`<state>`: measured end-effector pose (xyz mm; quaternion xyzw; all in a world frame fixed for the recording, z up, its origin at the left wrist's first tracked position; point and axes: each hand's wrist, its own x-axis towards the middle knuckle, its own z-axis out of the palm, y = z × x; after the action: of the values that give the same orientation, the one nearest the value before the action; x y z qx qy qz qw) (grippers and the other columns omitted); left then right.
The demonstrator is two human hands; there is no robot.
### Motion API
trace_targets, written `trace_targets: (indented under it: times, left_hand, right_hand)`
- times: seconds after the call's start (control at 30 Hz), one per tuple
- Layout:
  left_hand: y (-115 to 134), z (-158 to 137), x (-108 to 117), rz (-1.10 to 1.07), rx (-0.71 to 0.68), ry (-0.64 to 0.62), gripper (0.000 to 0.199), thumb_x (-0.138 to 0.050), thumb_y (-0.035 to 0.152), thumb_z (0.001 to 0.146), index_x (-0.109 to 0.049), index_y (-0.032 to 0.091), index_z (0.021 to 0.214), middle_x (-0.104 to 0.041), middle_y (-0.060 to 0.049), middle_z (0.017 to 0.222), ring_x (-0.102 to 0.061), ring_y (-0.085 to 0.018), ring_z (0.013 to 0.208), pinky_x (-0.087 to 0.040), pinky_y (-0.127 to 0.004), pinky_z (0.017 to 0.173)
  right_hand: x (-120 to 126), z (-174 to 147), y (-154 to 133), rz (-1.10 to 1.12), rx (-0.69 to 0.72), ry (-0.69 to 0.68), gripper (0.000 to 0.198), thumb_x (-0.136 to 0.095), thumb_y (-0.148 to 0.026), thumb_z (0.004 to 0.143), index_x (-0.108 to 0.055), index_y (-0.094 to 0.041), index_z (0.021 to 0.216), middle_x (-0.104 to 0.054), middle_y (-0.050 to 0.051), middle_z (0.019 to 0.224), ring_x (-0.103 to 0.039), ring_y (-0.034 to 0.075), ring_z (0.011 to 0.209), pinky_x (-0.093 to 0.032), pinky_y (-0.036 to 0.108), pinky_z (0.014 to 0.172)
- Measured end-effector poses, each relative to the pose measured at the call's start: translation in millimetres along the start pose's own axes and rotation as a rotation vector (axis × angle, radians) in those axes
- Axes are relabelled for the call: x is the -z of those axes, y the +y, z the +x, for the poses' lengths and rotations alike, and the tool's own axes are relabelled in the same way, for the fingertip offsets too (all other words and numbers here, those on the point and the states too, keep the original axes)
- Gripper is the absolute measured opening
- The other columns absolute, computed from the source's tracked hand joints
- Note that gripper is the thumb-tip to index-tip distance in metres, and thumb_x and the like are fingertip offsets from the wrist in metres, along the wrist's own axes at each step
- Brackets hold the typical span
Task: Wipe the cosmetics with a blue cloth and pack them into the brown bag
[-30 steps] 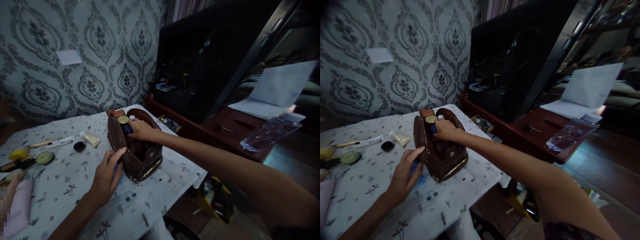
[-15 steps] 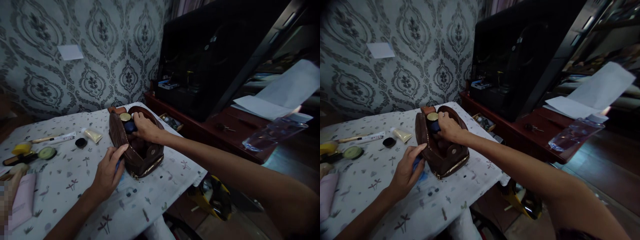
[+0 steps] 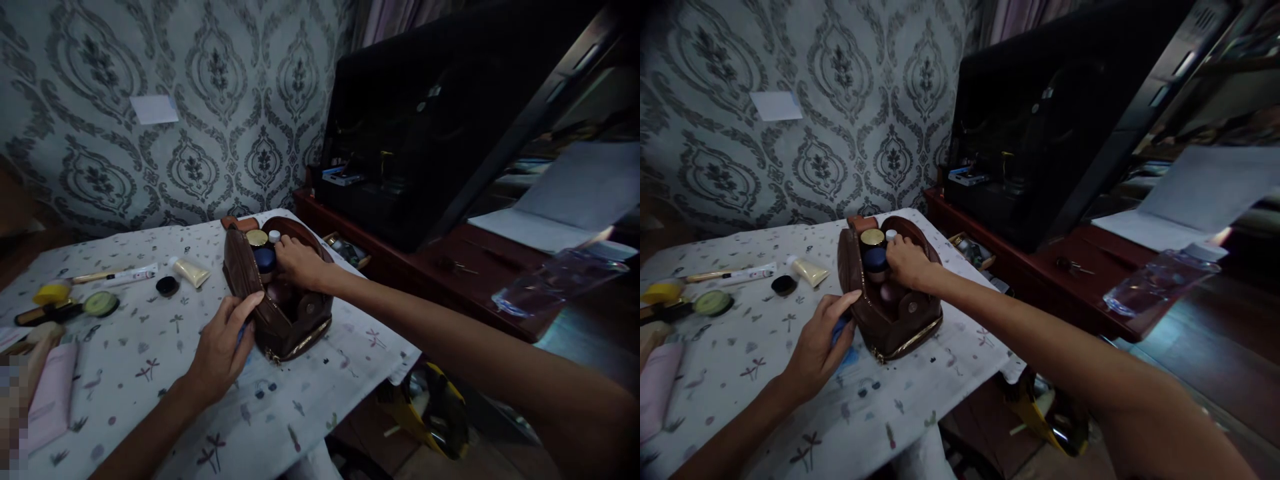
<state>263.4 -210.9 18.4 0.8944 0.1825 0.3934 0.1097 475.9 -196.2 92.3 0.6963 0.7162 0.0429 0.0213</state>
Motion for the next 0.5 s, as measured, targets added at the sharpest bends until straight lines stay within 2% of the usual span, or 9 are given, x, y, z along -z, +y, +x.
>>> trace_targets:
  times: [0.1,0.17,0.3,0.5]
  left_hand:
    - [0.6,0.3,0.0,-0.002,0.003,0.002,0.052,-0.04,0.012,0.099,-0.031,0.028,0.147,-0.049,-0.004,0.101,-0.054,-0.014,0.082,-0.048,-0.024,0.068]
    - [0.9,0.4,-0.2,-0.003,-0.003,0.008,0.052,-0.039,0.011,0.099,-0.031,0.028,0.147,-0.048,-0.004,0.1,-0.054,-0.014,0.081,-0.048,-0.024,0.068]
    - [0.0,-0.2,-0.3,0.003,0.003,0.001,0.053,-0.04,0.012,0.099,-0.03,0.029,0.147,-0.048,-0.003,0.099,-0.053,-0.014,0.08,-0.049,-0.024,0.066]
    - [-0.2,-0.4,-0.2,0.0,0.001,0.006,0.051,-0.04,0.012,0.098,-0.032,0.028,0.146,-0.048,-0.003,0.098,-0.054,-0.014,0.08,-0.048,-0.024,0.066]
  right_hand:
    - [-6.9,9.3,5.1,0.019,-0.014,-0.095,0.031,-0.048,-0.018,0.094,-0.06,-0.005,0.12,-0.062,0.022,0.12,-0.062,0.033,0.113,-0.054,0.042,0.09]
    - [-9.7,13.0,6.9,0.022,-0.018,-0.102,0.031,-0.042,-0.017,0.096,-0.063,-0.006,0.117,-0.064,0.021,0.115,-0.066,0.031,0.107,-0.055,0.041,0.086]
    - [-9.3,13.2,6.9,-0.006,-0.053,-0.079,0.035,-0.04,-0.02,0.097,-0.064,-0.006,0.118,-0.061,0.025,0.12,-0.068,0.033,0.104,-0.056,0.039,0.081]
    - [-8.5,10.0,4.9,-0.037,-0.046,-0.071,0.034,-0.04,-0.016,0.097,-0.062,-0.006,0.12,-0.064,0.024,0.113,-0.067,0.032,0.108,-0.055,0.036,0.084]
